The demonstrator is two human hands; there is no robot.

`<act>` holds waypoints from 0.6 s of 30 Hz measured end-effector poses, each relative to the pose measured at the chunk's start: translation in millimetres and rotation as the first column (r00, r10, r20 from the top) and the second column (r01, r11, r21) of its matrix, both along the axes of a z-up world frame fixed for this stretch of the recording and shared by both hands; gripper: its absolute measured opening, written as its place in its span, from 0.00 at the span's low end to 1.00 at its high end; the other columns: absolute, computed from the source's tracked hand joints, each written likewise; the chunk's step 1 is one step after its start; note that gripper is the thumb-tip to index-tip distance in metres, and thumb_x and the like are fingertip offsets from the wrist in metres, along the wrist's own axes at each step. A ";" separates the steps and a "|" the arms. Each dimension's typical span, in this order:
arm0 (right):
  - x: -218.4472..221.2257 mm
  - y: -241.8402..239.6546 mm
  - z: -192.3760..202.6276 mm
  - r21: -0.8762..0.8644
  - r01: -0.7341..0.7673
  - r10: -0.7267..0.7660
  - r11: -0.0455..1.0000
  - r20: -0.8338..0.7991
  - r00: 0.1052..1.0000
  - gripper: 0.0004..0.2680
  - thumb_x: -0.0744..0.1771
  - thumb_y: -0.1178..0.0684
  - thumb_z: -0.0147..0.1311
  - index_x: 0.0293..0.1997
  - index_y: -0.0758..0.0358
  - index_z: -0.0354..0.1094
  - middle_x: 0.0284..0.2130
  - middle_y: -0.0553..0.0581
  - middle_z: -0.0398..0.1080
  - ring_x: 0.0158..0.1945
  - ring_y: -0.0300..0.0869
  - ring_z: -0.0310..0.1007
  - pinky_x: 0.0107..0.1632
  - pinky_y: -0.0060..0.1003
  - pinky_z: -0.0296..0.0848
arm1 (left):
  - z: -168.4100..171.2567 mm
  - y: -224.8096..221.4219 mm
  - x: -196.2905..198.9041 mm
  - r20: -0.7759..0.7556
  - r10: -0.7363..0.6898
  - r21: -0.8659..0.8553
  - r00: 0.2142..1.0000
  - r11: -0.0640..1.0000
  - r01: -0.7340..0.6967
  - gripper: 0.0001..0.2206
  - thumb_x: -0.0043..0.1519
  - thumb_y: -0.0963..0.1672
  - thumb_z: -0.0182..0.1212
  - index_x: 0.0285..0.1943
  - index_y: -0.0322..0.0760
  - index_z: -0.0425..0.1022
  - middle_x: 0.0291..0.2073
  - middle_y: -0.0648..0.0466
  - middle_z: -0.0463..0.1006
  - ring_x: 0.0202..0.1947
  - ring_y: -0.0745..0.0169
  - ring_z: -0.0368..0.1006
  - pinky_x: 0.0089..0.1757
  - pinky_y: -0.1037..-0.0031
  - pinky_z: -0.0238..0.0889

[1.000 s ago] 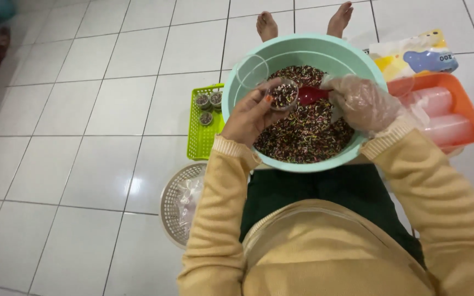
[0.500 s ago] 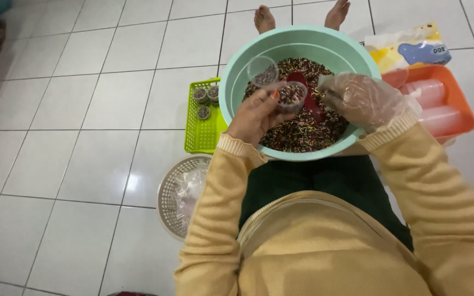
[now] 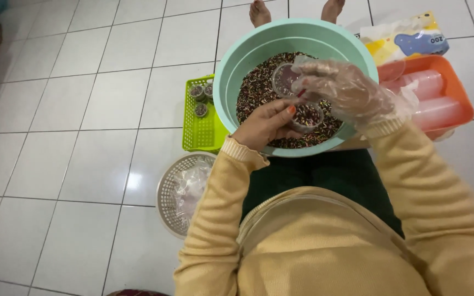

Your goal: Packaging sprinkles into small plastic cups by scooping them from a bowl, snapping on lids, and arranging the finished cups in a tray.

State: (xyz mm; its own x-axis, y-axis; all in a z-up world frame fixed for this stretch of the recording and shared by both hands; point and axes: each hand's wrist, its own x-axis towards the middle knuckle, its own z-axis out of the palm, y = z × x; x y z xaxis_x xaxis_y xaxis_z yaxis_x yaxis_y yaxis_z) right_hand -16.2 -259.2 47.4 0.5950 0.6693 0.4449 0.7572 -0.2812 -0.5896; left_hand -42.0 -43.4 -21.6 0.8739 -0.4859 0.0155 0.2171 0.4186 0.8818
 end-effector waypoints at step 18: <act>-27.4 6.0 15.4 0.324 -0.034 -0.004 0.946 0.117 0.993 0.06 0.72 0.63 0.47 0.54 0.73 0.65 0.47 0.66 0.72 0.48 0.48 0.76 0.55 0.39 0.79 | 26.7 16.3 -8.5 -0.141 -0.144 -0.151 0.980 0.981 0.122 0.29 0.65 0.50 0.59 0.71 0.27 0.62 0.52 0.30 0.78 0.47 0.38 0.80 0.45 0.64 0.79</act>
